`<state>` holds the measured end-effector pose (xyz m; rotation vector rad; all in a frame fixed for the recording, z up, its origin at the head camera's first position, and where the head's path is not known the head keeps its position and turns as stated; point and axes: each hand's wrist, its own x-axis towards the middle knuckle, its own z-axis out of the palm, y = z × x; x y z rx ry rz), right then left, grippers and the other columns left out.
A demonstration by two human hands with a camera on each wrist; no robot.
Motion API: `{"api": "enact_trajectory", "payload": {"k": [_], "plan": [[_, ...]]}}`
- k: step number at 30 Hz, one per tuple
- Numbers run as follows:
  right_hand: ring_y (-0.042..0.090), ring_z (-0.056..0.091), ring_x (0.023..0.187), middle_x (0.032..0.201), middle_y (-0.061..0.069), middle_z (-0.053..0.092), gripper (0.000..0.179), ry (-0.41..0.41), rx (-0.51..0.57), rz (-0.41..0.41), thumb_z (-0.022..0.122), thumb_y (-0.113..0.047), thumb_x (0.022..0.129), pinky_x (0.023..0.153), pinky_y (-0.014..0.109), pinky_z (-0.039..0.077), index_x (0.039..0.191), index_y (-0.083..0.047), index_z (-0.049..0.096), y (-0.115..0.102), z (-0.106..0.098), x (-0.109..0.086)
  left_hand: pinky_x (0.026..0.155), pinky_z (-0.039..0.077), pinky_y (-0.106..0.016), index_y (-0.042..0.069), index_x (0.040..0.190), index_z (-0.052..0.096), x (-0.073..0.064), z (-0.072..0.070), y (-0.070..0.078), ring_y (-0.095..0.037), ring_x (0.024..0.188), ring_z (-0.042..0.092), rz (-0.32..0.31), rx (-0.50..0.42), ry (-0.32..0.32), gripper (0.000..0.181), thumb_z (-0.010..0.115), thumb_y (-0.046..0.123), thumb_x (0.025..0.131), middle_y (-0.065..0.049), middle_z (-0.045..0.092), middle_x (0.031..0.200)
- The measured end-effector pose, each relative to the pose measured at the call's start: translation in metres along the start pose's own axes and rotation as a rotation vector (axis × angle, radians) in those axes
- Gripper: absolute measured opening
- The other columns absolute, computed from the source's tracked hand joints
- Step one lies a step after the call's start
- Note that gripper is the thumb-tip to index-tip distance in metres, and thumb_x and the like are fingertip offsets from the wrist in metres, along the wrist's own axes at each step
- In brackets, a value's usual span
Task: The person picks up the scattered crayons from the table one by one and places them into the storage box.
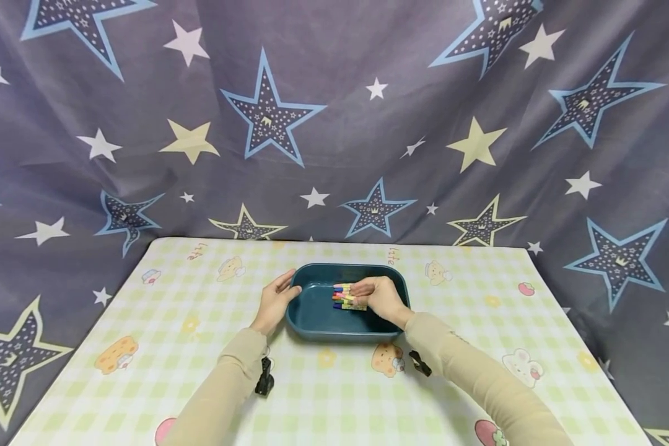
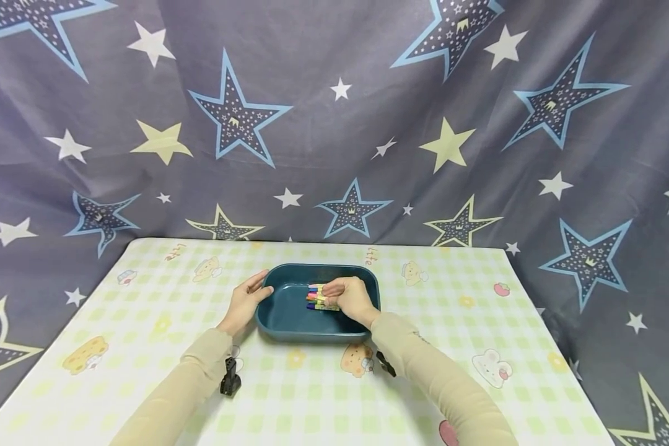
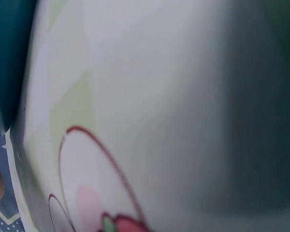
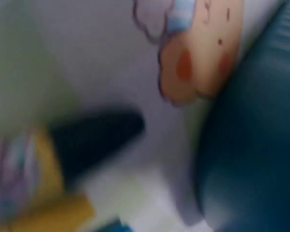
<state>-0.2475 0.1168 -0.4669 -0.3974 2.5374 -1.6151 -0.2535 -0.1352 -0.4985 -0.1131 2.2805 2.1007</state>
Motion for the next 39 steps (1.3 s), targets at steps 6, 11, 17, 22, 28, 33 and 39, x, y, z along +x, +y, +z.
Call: {"api": "enact_trajectory", "payload": {"k": [6, 11, 17, 22, 28, 33, 39], "plan": [[0.029, 0.068, 0.083, 0.092, 0.022, 0.068, 0.028, 0.014, 0.133, 0.09, 0.071, 0.01, 0.069, 0.069, 0.031, 0.058, 0.096, 0.007, 0.069, 0.008, 0.008, 0.007, 0.105, 0.04, -0.037, 0.009, 0.136, 0.045, 0.0, 0.001, 0.0, -0.027, 0.128, 0.042, 0.005, 0.013, -0.008, 0.05, 0.059, 0.012, 0.087, -0.014, 0.045, 0.137], [0.029, 0.068, 0.084, 0.093, 0.023, 0.068, 0.026, -0.067, 0.058, 0.088, 0.072, 0.009, 0.07, 0.071, 0.03, 0.058, 0.096, 0.009, 0.068, -0.002, 0.008, 0.002, 0.105, 0.039, -0.037, 0.008, 0.134, 0.047, -0.001, -0.001, 0.001, -0.027, 0.127, 0.043, 0.004, 0.002, 0.013, 0.049, 0.06, 0.01, 0.087, -0.015, 0.047, 0.136], [0.029, 0.068, 0.081, 0.09, 0.024, 0.068, 0.025, -0.068, 0.086, 0.193, 0.068, 0.015, 0.07, 0.07, 0.032, 0.058, 0.095, 0.009, 0.068, -0.003, 0.01, 0.0, 0.106, 0.038, -0.039, 0.008, 0.135, 0.046, -0.004, 0.0, 0.004, -0.03, 0.129, 0.04, -0.015, -0.008, -0.003, 0.05, 0.06, 0.01, 0.087, -0.016, 0.044, 0.138], [0.023, 0.068, 0.075, 0.085, 0.019, 0.07, 0.027, -0.053, 0.052, 0.178, 0.07, 0.015, 0.067, 0.067, 0.03, 0.058, 0.092, 0.006, 0.069, 0.007, 0.015, 0.006, 0.106, 0.039, -0.039, 0.008, 0.134, 0.047, -0.002, 0.0, 0.0, -0.029, 0.128, 0.042, 0.0, -0.006, 0.008, 0.05, 0.06, 0.01, 0.087, -0.016, 0.046, 0.136], [0.024, 0.068, 0.075, 0.085, 0.021, 0.069, 0.027, -0.046, 0.09, 0.187, 0.064, 0.02, 0.068, 0.066, 0.03, 0.058, 0.092, 0.009, 0.068, 0.009, 0.015, 0.005, 0.106, 0.039, -0.038, 0.008, 0.134, 0.047, -0.002, 0.001, 0.0, -0.028, 0.128, 0.042, 0.001, -0.005, 0.002, 0.049, 0.06, 0.009, 0.087, -0.016, 0.046, 0.136], [0.026, 0.068, 0.08, 0.088, 0.022, 0.069, 0.025, -0.061, 0.097, 0.171, 0.062, 0.018, 0.072, 0.067, 0.031, 0.058, 0.094, 0.009, 0.068, 0.011, 0.013, 0.004, 0.106, 0.039, -0.039, 0.008, 0.135, 0.047, -0.002, 0.001, 0.001, -0.029, 0.129, 0.041, -0.012, -0.006, -0.008, 0.05, 0.06, 0.01, 0.087, -0.015, 0.045, 0.137], [0.028, 0.067, 0.085, 0.093, 0.022, 0.068, 0.025, -0.047, 0.084, 0.117, 0.069, 0.008, 0.073, 0.071, 0.029, 0.058, 0.098, 0.007, 0.068, 0.009, 0.01, 0.005, 0.106, 0.038, -0.039, 0.009, 0.136, 0.045, -0.001, -0.001, 0.002, -0.028, 0.129, 0.04, -0.009, 0.014, -0.003, 0.05, 0.059, 0.011, 0.088, -0.015, 0.044, 0.138]]}}
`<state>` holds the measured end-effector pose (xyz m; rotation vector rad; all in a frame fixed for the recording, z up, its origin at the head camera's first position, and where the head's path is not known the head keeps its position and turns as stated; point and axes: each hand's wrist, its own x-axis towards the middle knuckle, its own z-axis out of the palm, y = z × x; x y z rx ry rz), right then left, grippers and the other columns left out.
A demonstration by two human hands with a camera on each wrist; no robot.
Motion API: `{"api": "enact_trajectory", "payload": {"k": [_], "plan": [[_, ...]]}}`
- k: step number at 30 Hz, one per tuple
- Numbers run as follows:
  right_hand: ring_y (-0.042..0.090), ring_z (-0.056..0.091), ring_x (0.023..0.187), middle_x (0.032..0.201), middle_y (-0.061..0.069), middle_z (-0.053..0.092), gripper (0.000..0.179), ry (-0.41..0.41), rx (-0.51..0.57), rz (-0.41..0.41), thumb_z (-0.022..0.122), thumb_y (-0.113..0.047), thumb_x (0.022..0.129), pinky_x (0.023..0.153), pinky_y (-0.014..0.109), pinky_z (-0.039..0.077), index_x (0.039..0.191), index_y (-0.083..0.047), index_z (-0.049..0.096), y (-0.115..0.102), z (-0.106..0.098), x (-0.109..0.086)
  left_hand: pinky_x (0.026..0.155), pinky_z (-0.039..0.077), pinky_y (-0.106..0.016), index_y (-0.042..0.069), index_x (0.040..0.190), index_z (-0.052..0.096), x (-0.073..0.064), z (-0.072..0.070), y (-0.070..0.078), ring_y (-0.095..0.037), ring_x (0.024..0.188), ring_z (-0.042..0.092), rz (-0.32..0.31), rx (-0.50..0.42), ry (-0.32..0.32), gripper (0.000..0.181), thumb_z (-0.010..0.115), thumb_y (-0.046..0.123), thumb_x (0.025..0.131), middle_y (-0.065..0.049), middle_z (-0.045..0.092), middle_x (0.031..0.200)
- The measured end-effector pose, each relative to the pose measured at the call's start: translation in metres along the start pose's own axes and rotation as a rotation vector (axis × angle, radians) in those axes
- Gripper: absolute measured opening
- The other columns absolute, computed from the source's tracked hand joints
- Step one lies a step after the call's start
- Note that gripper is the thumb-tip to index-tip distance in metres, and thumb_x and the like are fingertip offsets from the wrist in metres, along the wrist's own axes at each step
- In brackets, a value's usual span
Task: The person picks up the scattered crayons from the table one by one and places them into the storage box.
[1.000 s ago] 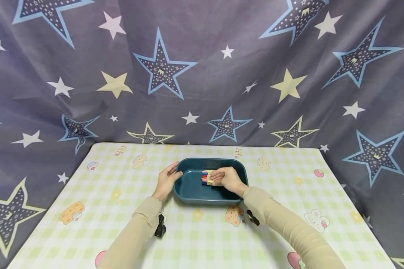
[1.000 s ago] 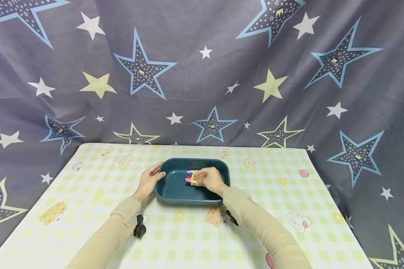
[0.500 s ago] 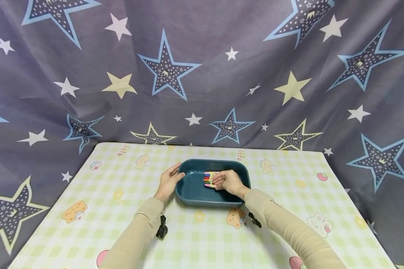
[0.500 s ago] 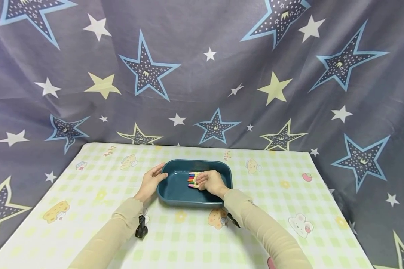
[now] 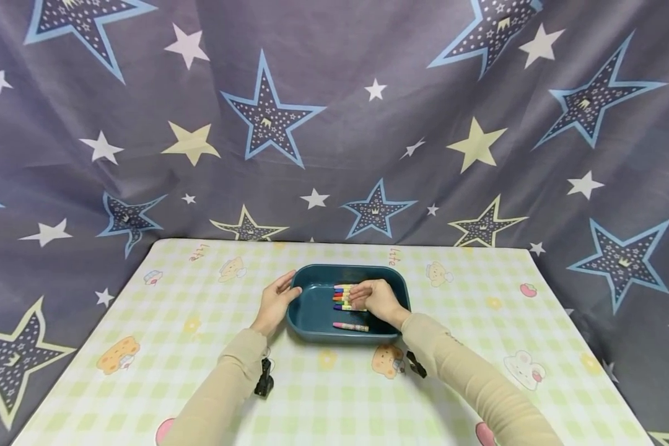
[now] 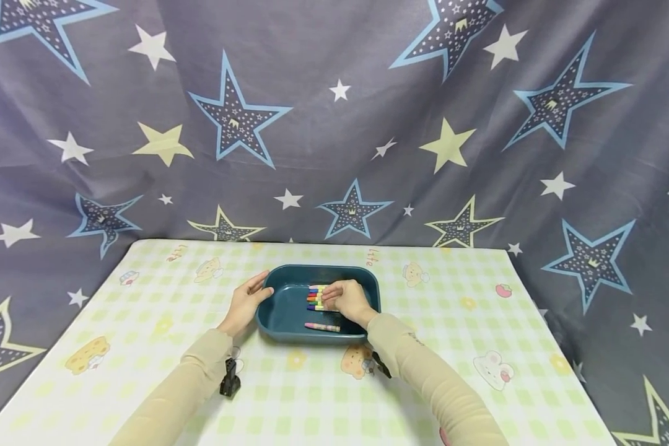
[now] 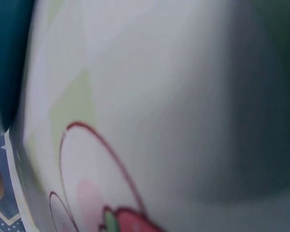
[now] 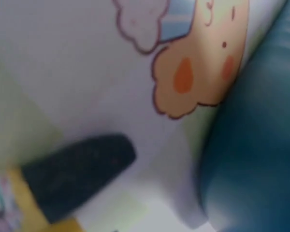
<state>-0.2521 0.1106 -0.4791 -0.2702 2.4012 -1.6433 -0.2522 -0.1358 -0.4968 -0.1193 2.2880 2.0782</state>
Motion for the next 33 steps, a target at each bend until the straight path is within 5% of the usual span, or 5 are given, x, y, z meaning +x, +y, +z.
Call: {"api": "enact_trajectory", "payload": {"k": [7, 14, 25, 33], "plan": [[0.032, 0.067, 0.088, 0.096, 0.024, 0.067, 0.028, 0.025, 0.059, -0.094, 0.069, 0.003, 0.076, 0.073, 0.031, 0.058, 0.102, 0.01, 0.066, -0.006, -0.003, 0.0, 0.106, 0.038, -0.037, 0.008, 0.136, 0.044, 0.0, -0.002, 0.0, -0.028, 0.128, 0.042, 0.019, -0.006, 0.005, 0.051, 0.058, 0.011, 0.088, -0.016, 0.045, 0.138], [0.026, 0.066, 0.094, 0.105, 0.022, 0.065, 0.03, 0.063, 0.158, -0.074, 0.068, -0.004, 0.08, 0.083, 0.033, 0.055, 0.108, 0.005, 0.065, -0.017, -0.019, -0.012, 0.106, 0.038, -0.038, 0.007, 0.136, 0.044, -0.003, 0.0, 0.0, -0.029, 0.129, 0.04, 0.009, -0.019, -0.011, 0.05, 0.057, 0.009, 0.088, -0.017, 0.044, 0.138], [0.008, 0.067, 0.087, 0.105, 0.016, 0.067, 0.031, 0.088, 0.039, -0.093, 0.07, -0.013, 0.08, 0.082, 0.026, 0.055, 0.109, 0.0, 0.066, -0.038, -0.071, -0.05, 0.106, 0.038, -0.039, 0.008, 0.136, 0.045, 0.0, 0.001, 0.004, -0.029, 0.128, 0.041, 0.018, -0.02, -0.006, 0.05, 0.057, 0.01, 0.088, -0.017, 0.045, 0.137], [0.003, 0.066, 0.085, 0.105, 0.023, 0.065, 0.034, 0.098, 0.0, -0.076, 0.068, -0.007, 0.08, 0.079, 0.02, 0.054, 0.109, 0.01, 0.062, -0.013, -0.098, -0.087, 0.107, 0.036, -0.038, 0.008, 0.137, 0.043, -0.003, 0.0, 0.002, -0.029, 0.13, 0.039, -0.007, -0.009, -0.01, 0.051, 0.058, 0.011, 0.088, -0.015, 0.044, 0.138]]}}
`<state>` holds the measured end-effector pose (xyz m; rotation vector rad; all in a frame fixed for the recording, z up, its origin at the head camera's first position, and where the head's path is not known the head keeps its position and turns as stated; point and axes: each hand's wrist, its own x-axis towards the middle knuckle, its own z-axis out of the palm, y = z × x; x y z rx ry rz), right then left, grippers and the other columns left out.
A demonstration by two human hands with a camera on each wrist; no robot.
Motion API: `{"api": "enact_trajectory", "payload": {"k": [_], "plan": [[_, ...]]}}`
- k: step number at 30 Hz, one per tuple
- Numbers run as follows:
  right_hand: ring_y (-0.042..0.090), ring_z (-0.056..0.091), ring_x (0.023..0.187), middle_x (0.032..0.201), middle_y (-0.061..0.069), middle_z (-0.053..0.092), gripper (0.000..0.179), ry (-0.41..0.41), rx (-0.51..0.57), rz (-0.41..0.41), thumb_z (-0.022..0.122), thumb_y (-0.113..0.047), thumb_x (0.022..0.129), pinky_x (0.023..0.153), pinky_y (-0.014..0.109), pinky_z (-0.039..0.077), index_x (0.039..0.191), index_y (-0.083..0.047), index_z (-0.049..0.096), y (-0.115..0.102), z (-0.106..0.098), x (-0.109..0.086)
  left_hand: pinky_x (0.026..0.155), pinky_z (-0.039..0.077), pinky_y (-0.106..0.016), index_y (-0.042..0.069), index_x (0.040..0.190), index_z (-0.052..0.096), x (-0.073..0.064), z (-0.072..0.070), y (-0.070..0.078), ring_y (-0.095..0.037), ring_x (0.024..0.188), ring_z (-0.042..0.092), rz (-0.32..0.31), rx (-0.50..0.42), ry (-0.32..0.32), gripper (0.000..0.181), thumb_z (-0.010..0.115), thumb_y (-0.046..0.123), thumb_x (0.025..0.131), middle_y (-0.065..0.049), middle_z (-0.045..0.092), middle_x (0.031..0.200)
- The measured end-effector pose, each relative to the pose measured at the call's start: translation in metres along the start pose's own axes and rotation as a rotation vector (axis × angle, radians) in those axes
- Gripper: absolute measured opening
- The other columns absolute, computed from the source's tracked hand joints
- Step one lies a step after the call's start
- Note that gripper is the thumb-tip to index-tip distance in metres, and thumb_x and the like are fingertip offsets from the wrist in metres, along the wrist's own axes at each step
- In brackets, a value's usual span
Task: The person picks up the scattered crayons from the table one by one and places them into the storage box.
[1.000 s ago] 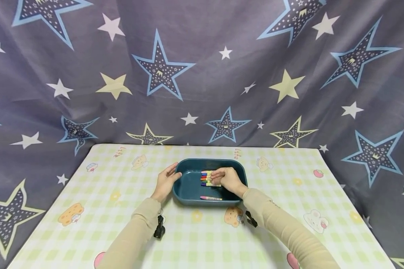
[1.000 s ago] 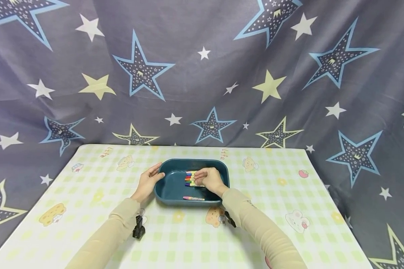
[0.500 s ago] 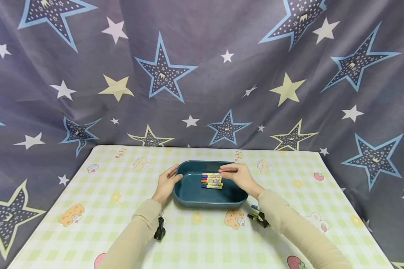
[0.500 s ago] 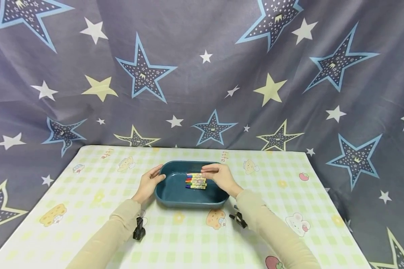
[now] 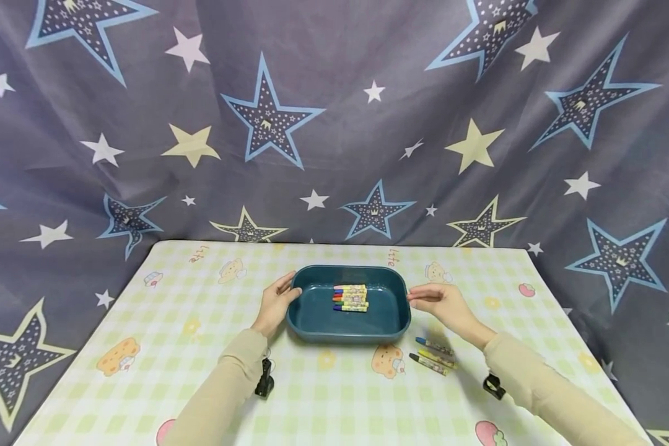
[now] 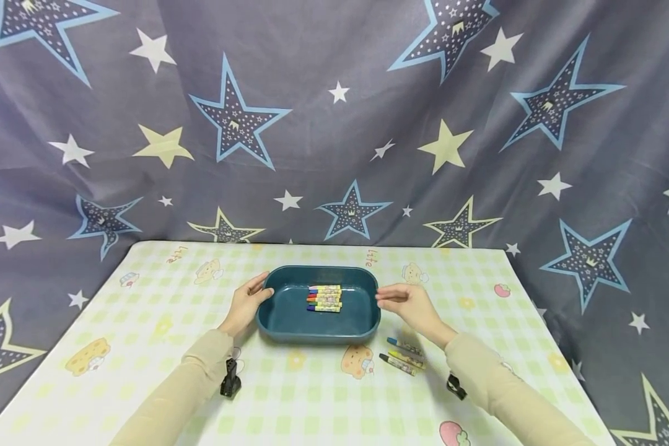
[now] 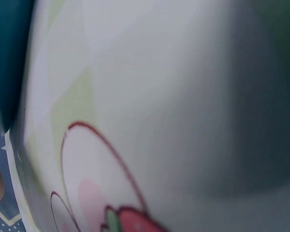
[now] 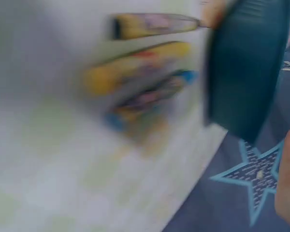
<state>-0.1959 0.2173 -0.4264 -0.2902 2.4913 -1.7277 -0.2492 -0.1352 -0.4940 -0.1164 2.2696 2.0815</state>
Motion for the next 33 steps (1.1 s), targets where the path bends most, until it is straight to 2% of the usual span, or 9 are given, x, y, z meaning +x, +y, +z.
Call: {"api": "enact_trajectory", "payload": {"k": [3, 5, 10, 13, 17, 21, 27, 33], "plan": [[0.002, 0.066, 0.083, 0.104, 0.026, 0.064, 0.033, 0.015, 0.0, 0.01, 0.068, -0.003, 0.079, 0.077, 0.018, 0.054, 0.107, 0.012, 0.061, 0.014, -0.009, -0.01, 0.108, 0.036, -0.039, 0.008, 0.137, 0.043, -0.003, -0.002, 0.004, -0.029, 0.13, 0.038, 0.0, -0.004, 0.0, 0.051, 0.058, 0.011, 0.088, -0.016, 0.043, 0.138], [0.007, 0.067, 0.085, 0.104, 0.028, 0.063, 0.033, 0.005, -0.003, 0.026, 0.067, -0.001, 0.079, 0.077, 0.019, 0.055, 0.107, 0.014, 0.06, 0.025, -0.013, -0.018, 0.108, 0.036, -0.039, 0.008, 0.137, 0.043, -0.005, -0.002, 0.008, -0.03, 0.13, 0.038, -0.004, -0.005, -0.001, 0.051, 0.058, 0.01, 0.088, -0.017, 0.043, 0.138], [0.014, 0.068, 0.084, 0.101, 0.027, 0.065, 0.031, -0.043, -0.058, 0.065, 0.067, -0.002, 0.079, 0.074, 0.019, 0.055, 0.105, 0.013, 0.062, 0.052, -0.019, -0.035, 0.107, 0.037, -0.039, 0.008, 0.137, 0.043, -0.002, -0.003, 0.006, -0.029, 0.129, 0.039, 0.003, 0.005, 0.004, 0.051, 0.057, 0.01, 0.088, -0.016, 0.044, 0.138], [0.011, 0.068, 0.083, 0.099, 0.025, 0.066, 0.03, -0.062, -0.07, 0.081, 0.067, -0.004, 0.08, 0.072, 0.017, 0.055, 0.106, 0.011, 0.062, 0.062, -0.018, -0.039, 0.106, 0.037, -0.039, 0.008, 0.137, 0.043, 0.001, -0.004, 0.003, -0.029, 0.129, 0.04, 0.013, 0.01, 0.008, 0.05, 0.057, 0.01, 0.088, -0.016, 0.044, 0.138], [0.013, 0.068, 0.084, 0.1, 0.025, 0.066, 0.032, -0.08, -0.058, 0.073, 0.067, -0.004, 0.08, 0.073, 0.018, 0.055, 0.107, 0.012, 0.061, 0.07, -0.015, -0.044, 0.106, 0.038, -0.039, 0.009, 0.136, 0.044, -0.001, -0.004, 0.003, -0.029, 0.129, 0.041, 0.013, 0.019, 0.013, 0.05, 0.057, 0.011, 0.088, -0.016, 0.045, 0.137], [0.012, 0.067, 0.087, 0.102, 0.022, 0.066, 0.033, -0.11, -0.098, 0.057, 0.068, -0.006, 0.079, 0.074, 0.017, 0.054, 0.108, 0.009, 0.062, 0.075, -0.014, -0.051, 0.106, 0.039, -0.038, 0.008, 0.136, 0.045, -0.002, -0.002, 0.001, -0.028, 0.128, 0.042, 0.01, 0.019, 0.01, 0.05, 0.058, 0.011, 0.088, -0.016, 0.046, 0.137], [0.012, 0.067, 0.087, 0.102, 0.02, 0.067, 0.031, -0.115, -0.152, 0.018, 0.069, -0.007, 0.079, 0.073, 0.017, 0.054, 0.107, 0.004, 0.064, 0.081, -0.015, -0.056, 0.105, 0.039, -0.039, 0.006, 0.137, 0.043, 0.0, 0.001, -0.003, -0.029, 0.128, 0.041, 0.024, 0.02, 0.0, 0.052, 0.059, 0.01, 0.087, -0.016, 0.045, 0.138], [0.01, 0.066, 0.084, 0.097, 0.012, 0.07, 0.025, -0.109, -0.28, -0.056, 0.07, -0.01, 0.078, 0.073, 0.016, 0.054, 0.101, -0.002, 0.069, 0.081, -0.013, -0.051, 0.106, 0.039, -0.037, 0.008, 0.137, 0.044, -0.002, -0.002, -0.001, -0.028, 0.128, 0.042, 0.012, 0.023, 0.006, 0.051, 0.059, 0.013, 0.088, -0.015, 0.045, 0.137]]}}
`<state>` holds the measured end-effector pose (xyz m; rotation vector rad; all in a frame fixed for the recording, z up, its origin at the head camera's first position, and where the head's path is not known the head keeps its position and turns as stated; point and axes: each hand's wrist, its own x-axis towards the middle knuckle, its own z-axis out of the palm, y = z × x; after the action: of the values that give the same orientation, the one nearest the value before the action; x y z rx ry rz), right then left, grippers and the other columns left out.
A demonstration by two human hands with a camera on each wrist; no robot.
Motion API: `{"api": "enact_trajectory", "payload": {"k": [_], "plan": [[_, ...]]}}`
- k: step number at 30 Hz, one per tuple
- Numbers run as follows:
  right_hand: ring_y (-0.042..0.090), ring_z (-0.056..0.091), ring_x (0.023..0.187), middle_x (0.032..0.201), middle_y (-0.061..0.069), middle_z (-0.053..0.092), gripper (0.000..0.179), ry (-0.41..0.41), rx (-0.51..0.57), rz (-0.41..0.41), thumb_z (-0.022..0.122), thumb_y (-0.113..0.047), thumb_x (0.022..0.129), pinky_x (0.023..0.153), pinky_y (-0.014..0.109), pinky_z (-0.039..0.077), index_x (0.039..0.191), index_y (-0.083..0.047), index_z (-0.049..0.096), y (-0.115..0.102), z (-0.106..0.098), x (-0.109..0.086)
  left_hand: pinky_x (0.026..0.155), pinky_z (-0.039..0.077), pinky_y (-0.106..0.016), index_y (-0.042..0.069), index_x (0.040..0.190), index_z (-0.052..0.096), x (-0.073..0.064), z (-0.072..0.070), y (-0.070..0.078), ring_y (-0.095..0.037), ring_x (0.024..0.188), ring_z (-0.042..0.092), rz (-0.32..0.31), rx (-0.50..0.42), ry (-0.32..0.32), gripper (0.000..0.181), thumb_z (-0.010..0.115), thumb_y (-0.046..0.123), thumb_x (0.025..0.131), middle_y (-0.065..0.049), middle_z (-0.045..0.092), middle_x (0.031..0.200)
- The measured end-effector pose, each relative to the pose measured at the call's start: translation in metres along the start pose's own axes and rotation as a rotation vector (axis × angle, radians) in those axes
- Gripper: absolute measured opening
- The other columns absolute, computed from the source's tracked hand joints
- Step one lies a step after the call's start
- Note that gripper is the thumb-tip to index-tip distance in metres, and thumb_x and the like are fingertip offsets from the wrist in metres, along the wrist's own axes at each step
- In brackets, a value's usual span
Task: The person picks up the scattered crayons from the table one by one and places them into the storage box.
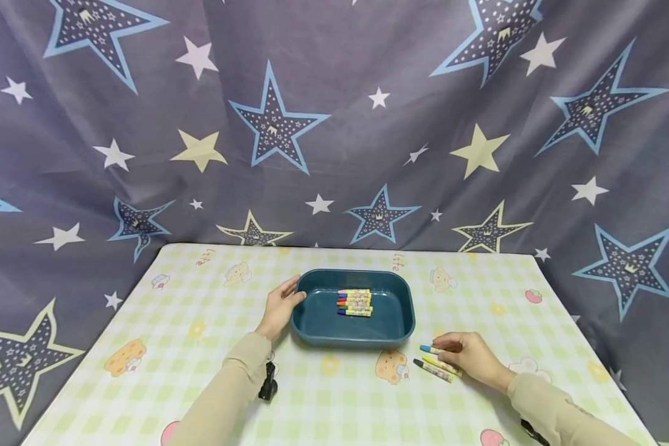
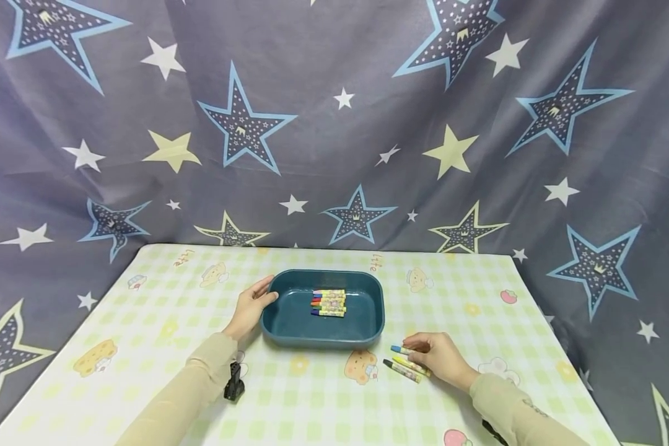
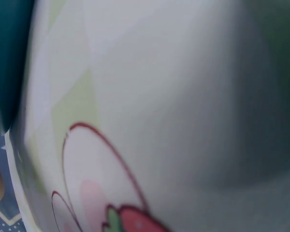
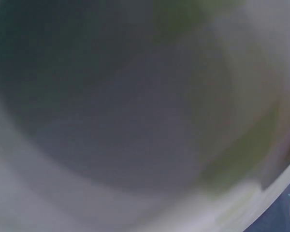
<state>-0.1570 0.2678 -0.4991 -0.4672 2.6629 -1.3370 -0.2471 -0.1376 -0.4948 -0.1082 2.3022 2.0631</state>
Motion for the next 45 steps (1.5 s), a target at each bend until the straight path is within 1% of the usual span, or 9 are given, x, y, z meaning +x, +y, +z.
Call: {"api": "enact_trajectory", "payload": {"k": [6, 12, 19, 25, 31, 34, 39, 42, 45], "plan": [[0.008, 0.066, 0.079, 0.093, 0.012, 0.07, 0.022, -0.013, -0.002, 0.016, 0.071, -0.004, 0.076, 0.069, 0.017, 0.054, 0.098, 0.0, 0.069, -0.004, 0.001, 0.006, 0.106, 0.038, -0.039, 0.008, 0.136, 0.045, -0.002, -0.004, -0.002, -0.029, 0.128, 0.041, -0.003, 0.003, 0.011, 0.05, 0.059, 0.011, 0.088, -0.016, 0.046, 0.136], [0.012, 0.066, 0.079, 0.092, 0.014, 0.07, 0.024, -0.027, 0.028, 0.011, 0.071, -0.003, 0.076, 0.069, 0.018, 0.054, 0.099, 0.004, 0.068, -0.009, -0.009, 0.011, 0.106, 0.038, -0.038, 0.007, 0.136, 0.044, -0.002, -0.001, -0.003, -0.029, 0.129, 0.041, 0.002, -0.001, 0.012, 0.051, 0.059, 0.011, 0.088, -0.016, 0.045, 0.137], [0.006, 0.067, 0.079, 0.092, 0.016, 0.07, 0.026, 0.037, 0.046, 0.031, 0.071, -0.002, 0.075, 0.071, 0.017, 0.055, 0.1, 0.006, 0.067, -0.018, -0.027, 0.013, 0.107, 0.038, -0.037, 0.008, 0.136, 0.044, 0.002, 0.002, 0.001, -0.028, 0.129, 0.04, 0.02, -0.007, -0.01, 0.051, 0.059, 0.013, 0.087, -0.016, 0.045, 0.137], [0.011, 0.067, 0.082, 0.096, 0.02, 0.068, 0.028, 0.058, 0.075, 0.025, 0.071, -0.004, 0.076, 0.072, 0.018, 0.055, 0.101, 0.006, 0.066, -0.037, -0.045, 0.022, 0.106, 0.038, -0.038, 0.007, 0.136, 0.045, 0.001, 0.001, 0.0, -0.029, 0.129, 0.04, 0.013, -0.011, 0.005, 0.051, 0.059, 0.011, 0.087, -0.016, 0.045, 0.137], [0.004, 0.066, 0.081, 0.097, 0.019, 0.068, 0.026, 0.078, 0.078, -0.008, 0.071, -0.007, 0.077, 0.072, 0.019, 0.056, 0.1, 0.003, 0.068, -0.062, -0.061, 0.04, 0.106, 0.038, -0.038, 0.007, 0.136, 0.044, 0.002, 0.003, -0.001, -0.029, 0.128, 0.042, 0.013, -0.017, 0.005, 0.051, 0.059, 0.011, 0.087, -0.016, 0.045, 0.137], [0.003, 0.066, 0.081, 0.098, 0.02, 0.068, 0.025, 0.082, 0.072, -0.032, 0.07, -0.006, 0.078, 0.072, 0.02, 0.056, 0.101, 0.004, 0.068, -0.075, -0.066, 0.052, 0.107, 0.037, -0.04, 0.006, 0.136, 0.044, 0.001, 0.003, 0.004, -0.031, 0.128, 0.041, 0.013, -0.029, 0.002, 0.051, 0.058, 0.01, 0.087, -0.018, 0.045, 0.137], [0.005, 0.067, 0.082, 0.099, 0.02, 0.068, 0.025, 0.079, 0.085, -0.059, 0.07, -0.005, 0.078, 0.073, 0.022, 0.056, 0.102, 0.004, 0.068, -0.093, -0.062, 0.074, 0.107, 0.036, -0.04, 0.004, 0.136, 0.043, -0.001, 0.001, 0.007, -0.031, 0.129, 0.04, 0.012, -0.041, -0.005, 0.051, 0.057, 0.009, 0.088, -0.019, 0.043, 0.138], [0.01, 0.068, 0.083, 0.098, 0.02, 0.068, 0.027, 0.085, 0.118, -0.067, 0.07, -0.003, 0.077, 0.074, 0.024, 0.057, 0.103, 0.005, 0.067, -0.097, -0.049, 0.085, 0.107, 0.037, -0.038, 0.006, 0.136, 0.044, 0.003, 0.002, -0.001, -0.029, 0.129, 0.041, 0.017, -0.031, 0.007, 0.051, 0.058, 0.01, 0.087, -0.016, 0.045, 0.138], [0.014, 0.068, 0.086, 0.098, 0.019, 0.069, 0.029, 0.097, 0.141, -0.06, 0.07, -0.003, 0.078, 0.075, 0.024, 0.057, 0.105, 0.005, 0.066, -0.097, -0.033, 0.094, 0.107, 0.037, -0.037, 0.007, 0.136, 0.044, 0.002, 0.003, -0.001, -0.028, 0.129, 0.041, 0.014, -0.024, 0.004, 0.05, 0.058, 0.01, 0.088, -0.015, 0.044, 0.138]]}}
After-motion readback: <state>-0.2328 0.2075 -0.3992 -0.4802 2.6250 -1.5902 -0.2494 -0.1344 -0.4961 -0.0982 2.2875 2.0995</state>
